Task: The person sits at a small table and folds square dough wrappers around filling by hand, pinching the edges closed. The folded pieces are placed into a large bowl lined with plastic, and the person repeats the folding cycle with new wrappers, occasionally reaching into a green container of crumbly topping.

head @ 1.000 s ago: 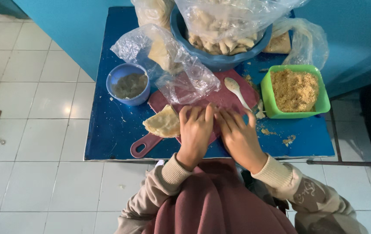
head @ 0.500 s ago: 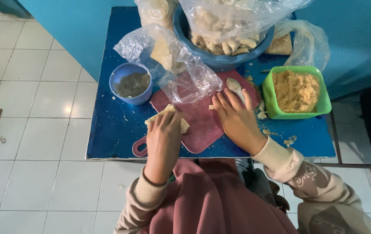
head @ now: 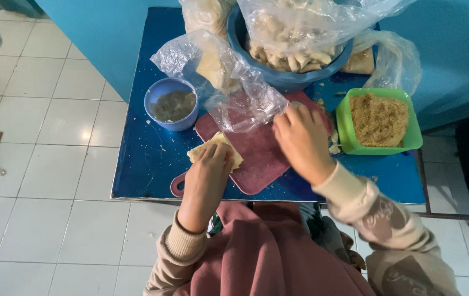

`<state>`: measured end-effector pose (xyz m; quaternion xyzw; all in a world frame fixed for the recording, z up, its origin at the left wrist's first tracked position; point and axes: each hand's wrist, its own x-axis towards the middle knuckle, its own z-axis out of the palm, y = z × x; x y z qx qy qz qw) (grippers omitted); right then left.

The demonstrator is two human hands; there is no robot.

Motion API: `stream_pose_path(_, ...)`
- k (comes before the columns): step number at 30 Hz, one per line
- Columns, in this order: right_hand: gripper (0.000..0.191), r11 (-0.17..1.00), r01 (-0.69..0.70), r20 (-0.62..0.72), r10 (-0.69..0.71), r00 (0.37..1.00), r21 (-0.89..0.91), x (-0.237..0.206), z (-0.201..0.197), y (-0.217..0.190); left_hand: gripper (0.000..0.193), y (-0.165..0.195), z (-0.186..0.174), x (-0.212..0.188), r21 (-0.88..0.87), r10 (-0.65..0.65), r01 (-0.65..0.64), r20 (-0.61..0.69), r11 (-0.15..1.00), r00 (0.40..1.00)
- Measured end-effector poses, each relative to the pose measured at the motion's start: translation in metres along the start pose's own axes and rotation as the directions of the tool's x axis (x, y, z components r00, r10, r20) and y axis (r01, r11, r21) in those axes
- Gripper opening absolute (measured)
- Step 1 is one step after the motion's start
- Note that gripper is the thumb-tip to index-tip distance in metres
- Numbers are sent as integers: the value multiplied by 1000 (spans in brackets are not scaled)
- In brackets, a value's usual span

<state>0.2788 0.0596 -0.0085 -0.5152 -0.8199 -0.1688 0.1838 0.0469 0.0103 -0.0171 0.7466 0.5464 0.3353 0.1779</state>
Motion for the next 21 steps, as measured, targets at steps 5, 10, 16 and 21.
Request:
stream_pose_path(5,30,877,217,-23,-230,973,429,-24,-14,-40,12,-7,-4,4,-81,1,-5,-47,997,999)
stream_pose_path(10,50,835,371,-80,-372,925,405,-22,-10,-63,18,-3,-20,6,-202,38,-93,-261,975,965)
stream_pose_path(16,48,854,355,-19,-376,926,380,-29,-2,-60,23,1,-27,4,-363,-206,21,-480,931,853)
stream_pose_path(21,25,885,119,87,-176,981,451,-43,26,-28,34,7,25,-1,62,136,-122,-336,991,932)
